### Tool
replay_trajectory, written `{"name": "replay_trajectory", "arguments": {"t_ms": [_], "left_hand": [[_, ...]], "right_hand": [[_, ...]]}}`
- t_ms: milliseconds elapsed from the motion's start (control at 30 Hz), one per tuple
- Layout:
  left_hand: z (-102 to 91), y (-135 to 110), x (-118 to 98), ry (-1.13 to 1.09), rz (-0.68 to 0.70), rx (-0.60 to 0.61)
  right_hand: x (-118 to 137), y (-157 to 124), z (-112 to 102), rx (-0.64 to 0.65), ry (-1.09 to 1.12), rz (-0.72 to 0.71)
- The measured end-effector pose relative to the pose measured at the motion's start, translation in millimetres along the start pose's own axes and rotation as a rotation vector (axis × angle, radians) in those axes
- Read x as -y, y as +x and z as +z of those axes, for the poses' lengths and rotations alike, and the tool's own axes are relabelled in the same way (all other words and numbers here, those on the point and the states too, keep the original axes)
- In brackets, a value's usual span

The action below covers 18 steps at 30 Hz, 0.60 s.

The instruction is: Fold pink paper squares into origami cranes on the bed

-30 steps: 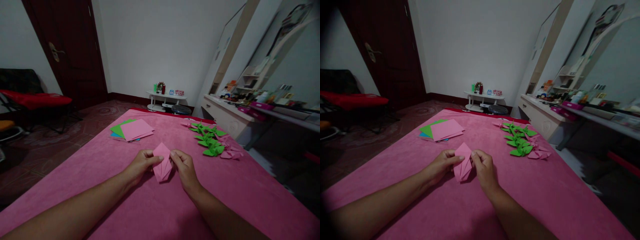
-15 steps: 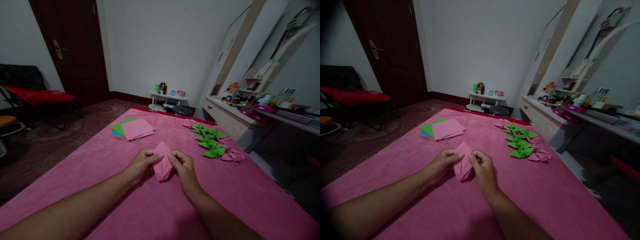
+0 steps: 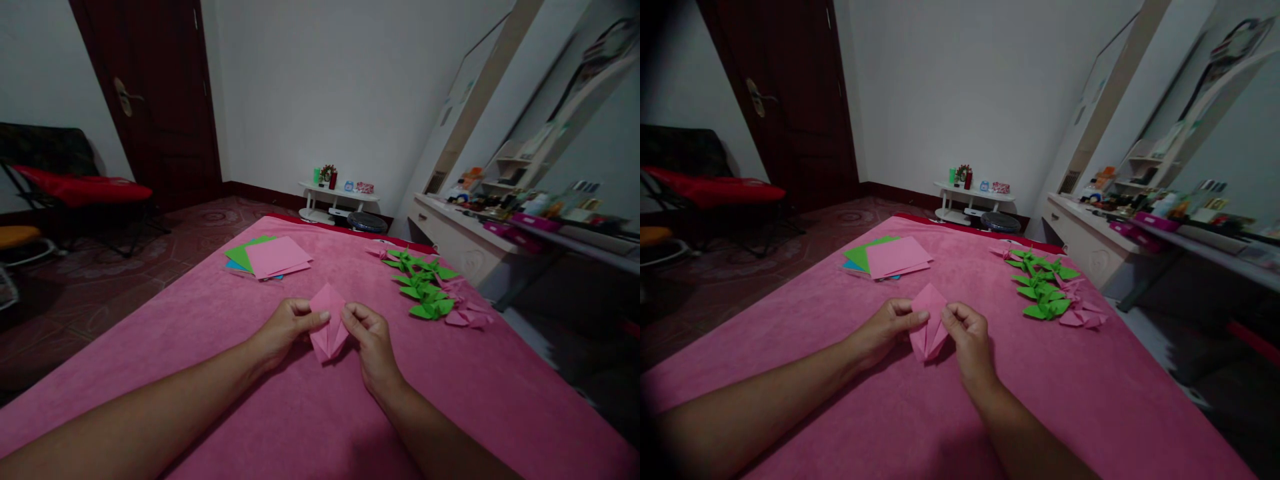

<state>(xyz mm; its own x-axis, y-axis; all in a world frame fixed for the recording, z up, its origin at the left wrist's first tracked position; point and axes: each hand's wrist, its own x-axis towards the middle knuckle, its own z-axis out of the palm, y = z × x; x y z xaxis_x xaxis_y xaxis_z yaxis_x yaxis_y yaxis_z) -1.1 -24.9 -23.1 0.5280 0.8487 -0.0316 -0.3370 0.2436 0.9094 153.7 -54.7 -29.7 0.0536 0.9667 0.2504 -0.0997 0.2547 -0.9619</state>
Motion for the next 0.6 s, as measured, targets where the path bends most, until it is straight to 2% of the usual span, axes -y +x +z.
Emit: {"name": "replay_trajectory", "arguments": {"t_ms": [433,600], "left_hand": [[-1.5,-0.1,-0.3,0.135,0.077,-0.088],[3.4,-1.9,-3.8,0.164,0.107,-0.099]], "right_hand": [[15.3,-5.4,5.6,-0.008,-0.142,-0.073],[14.1,-5.6,6.1,-0.064,-0.202,-0.057]]}}
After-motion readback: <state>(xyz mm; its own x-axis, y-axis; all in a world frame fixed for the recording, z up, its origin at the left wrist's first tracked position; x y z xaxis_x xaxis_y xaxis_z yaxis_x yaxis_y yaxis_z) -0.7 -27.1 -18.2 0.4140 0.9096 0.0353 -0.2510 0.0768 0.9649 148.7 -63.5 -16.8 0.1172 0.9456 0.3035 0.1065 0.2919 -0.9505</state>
